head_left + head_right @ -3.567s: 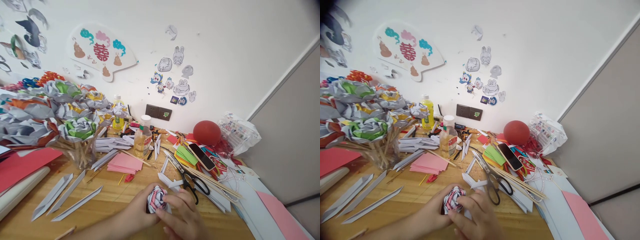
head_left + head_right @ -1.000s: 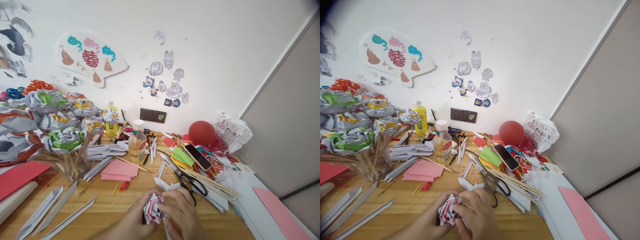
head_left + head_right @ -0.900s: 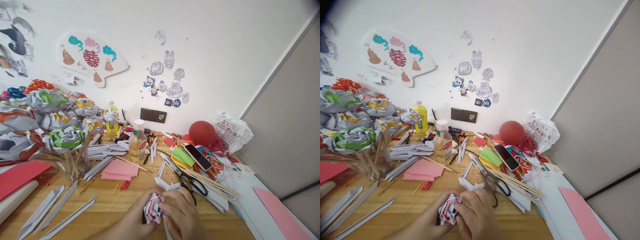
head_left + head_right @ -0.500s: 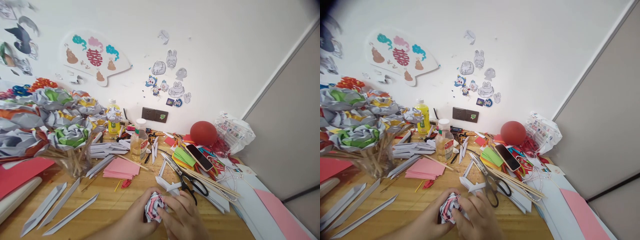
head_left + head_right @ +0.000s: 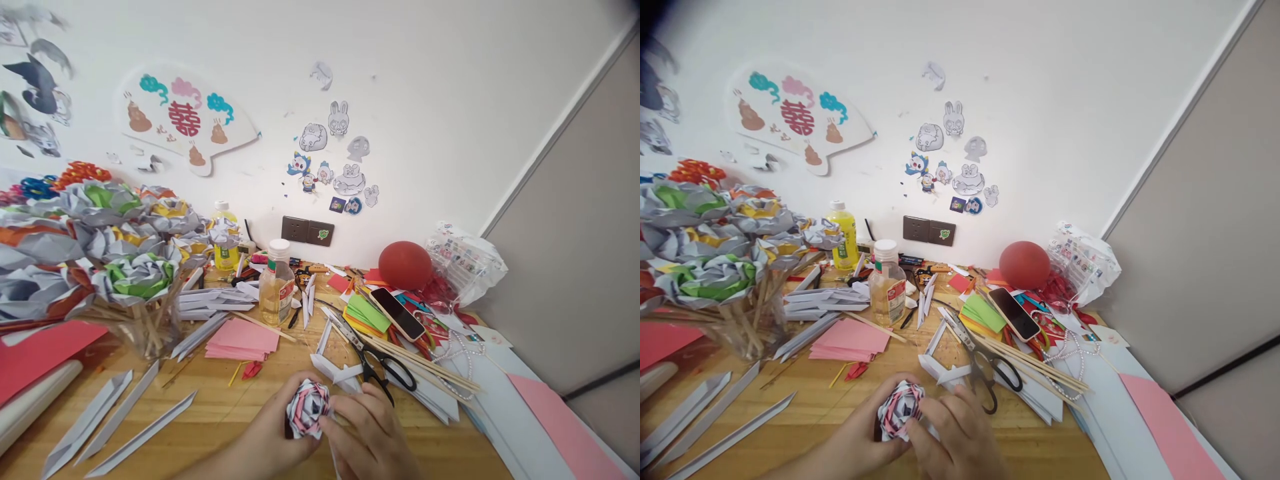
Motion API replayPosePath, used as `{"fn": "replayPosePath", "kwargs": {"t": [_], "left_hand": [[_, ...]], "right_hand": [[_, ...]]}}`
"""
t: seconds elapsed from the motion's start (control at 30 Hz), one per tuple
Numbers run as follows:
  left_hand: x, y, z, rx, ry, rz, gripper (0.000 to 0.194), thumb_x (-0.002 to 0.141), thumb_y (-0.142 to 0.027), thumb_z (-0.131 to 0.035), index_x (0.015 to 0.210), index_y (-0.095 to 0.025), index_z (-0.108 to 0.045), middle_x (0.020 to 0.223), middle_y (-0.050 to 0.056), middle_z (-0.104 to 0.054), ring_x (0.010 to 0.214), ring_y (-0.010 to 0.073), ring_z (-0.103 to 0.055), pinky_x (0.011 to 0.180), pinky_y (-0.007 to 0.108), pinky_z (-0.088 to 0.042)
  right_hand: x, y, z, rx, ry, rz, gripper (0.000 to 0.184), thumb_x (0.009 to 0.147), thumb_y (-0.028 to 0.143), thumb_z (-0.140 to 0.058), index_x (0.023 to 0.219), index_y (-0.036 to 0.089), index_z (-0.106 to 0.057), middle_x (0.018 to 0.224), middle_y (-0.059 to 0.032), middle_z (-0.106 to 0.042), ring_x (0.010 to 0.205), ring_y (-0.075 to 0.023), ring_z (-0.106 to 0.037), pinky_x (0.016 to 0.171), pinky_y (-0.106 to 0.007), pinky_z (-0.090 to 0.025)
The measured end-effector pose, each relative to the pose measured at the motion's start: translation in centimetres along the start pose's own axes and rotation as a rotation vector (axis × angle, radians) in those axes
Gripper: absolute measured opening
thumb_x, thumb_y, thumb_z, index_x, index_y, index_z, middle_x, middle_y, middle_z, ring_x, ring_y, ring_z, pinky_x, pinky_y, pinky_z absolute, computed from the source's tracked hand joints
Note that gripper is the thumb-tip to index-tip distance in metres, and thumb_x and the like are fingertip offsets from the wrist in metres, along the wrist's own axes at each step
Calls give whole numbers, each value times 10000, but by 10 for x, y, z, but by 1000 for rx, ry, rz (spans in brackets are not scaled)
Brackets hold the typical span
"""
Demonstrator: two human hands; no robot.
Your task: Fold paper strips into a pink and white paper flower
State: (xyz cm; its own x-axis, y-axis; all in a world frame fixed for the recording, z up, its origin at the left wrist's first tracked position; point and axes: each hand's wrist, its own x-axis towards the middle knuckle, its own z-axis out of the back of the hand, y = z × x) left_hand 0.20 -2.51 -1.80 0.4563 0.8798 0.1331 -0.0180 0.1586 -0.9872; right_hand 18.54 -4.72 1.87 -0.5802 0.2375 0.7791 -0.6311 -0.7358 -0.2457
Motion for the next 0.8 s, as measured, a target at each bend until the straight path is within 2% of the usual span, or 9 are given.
{"fn": "replayPosePath", "kwargs": {"t": [0.13,0.2,0.3,0.4,0.43,0.5,0.57,0.67,0.8], "left_hand": [[6,-2,7,-126,-28,-19,468,597,-275,-721,1016,-181,-535,954,49,-620,889,228,-571,787,296,-445],[8,-5,11,-20,-93,-42,447,600,-306,-736,1000,-181,-578,1003,73,-628,944,263,-572,836,329,-439],[10,-4,18,286,-181,-89,445,577,-231,-758,1003,-202,-628,1052,93,-621,1036,315,-534,924,410,-400],[11,2,21,482,-260,-70,791,471,-106,-775,1212,-203,-516,1150,130,-578,1090,357,-490,973,509,-345],[10,4,22,515,-272,-56,888,462,-78,-765,1283,-189,-446,1195,147,-551,1120,358,-470,997,516,-319],[9,6,23,553,-245,-40,943,452,-59,-754,1320,-171,-403,1261,169,-508,1181,368,-418,1027,520,-279],[9,6,26,564,-196,-61,926,468,-47,-728,1324,-184,-403,1298,156,-489,1212,354,-399,1046,497,-266],[10,5,32,535,-141,-83,856,523,-30,-650,1325,-201,-407,1219,122,-558,1144,306,-489,1014,444,-339],[16,5,43,532,-263,-134,768,617,-94,-628,1339,-208,-391,1194,119,-567,1124,292,-509,979,432,-377]], "right_hand": [[-7,-6,-7,53,-9,-167,247,856,123,-418,1012,150,-607,967,-91,-626,921,-208,-555,835,-366,-450],[-11,-10,-14,97,30,-301,279,845,118,-412,1079,130,-563,1019,-116,-590,930,-223,-542,781,-373,-466],[-15,-14,-24,163,131,-499,320,824,125,-434,1134,157,-511,1058,-110,-548,933,-234,-518,771,-391,-465],[-17,-16,-30,191,191,-624,363,760,76,-472,1102,194,-516,1066,-88,-539,962,-245,-495,805,-399,-450],[-17,-17,-31,194,199,-649,377,742,60,-478,1090,196,-521,1065,-86,-539,970,-248,-488,818,-403,-444],[-18,-19,-33,192,192,-684,398,718,37,-480,1083,190,-527,1052,-85,-541,977,-254,-477,842,-417,-430],[-19,-23,-34,187,161,-709,390,719,28,-477,1075,178,-531,1037,-89,-541,992,-256,-469,863,-426,-416],[-19,-29,-34,186,122,-732,359,714,20,-484,1036,168,-545,1005,-87,-559,976,-251,-476,861,-419,-411],[-17,-32,-31,216,155,-636,306,748,33,-489,1009,174,-561,967,-68,-588,923,-229,-495,817,-376,-419]]}}
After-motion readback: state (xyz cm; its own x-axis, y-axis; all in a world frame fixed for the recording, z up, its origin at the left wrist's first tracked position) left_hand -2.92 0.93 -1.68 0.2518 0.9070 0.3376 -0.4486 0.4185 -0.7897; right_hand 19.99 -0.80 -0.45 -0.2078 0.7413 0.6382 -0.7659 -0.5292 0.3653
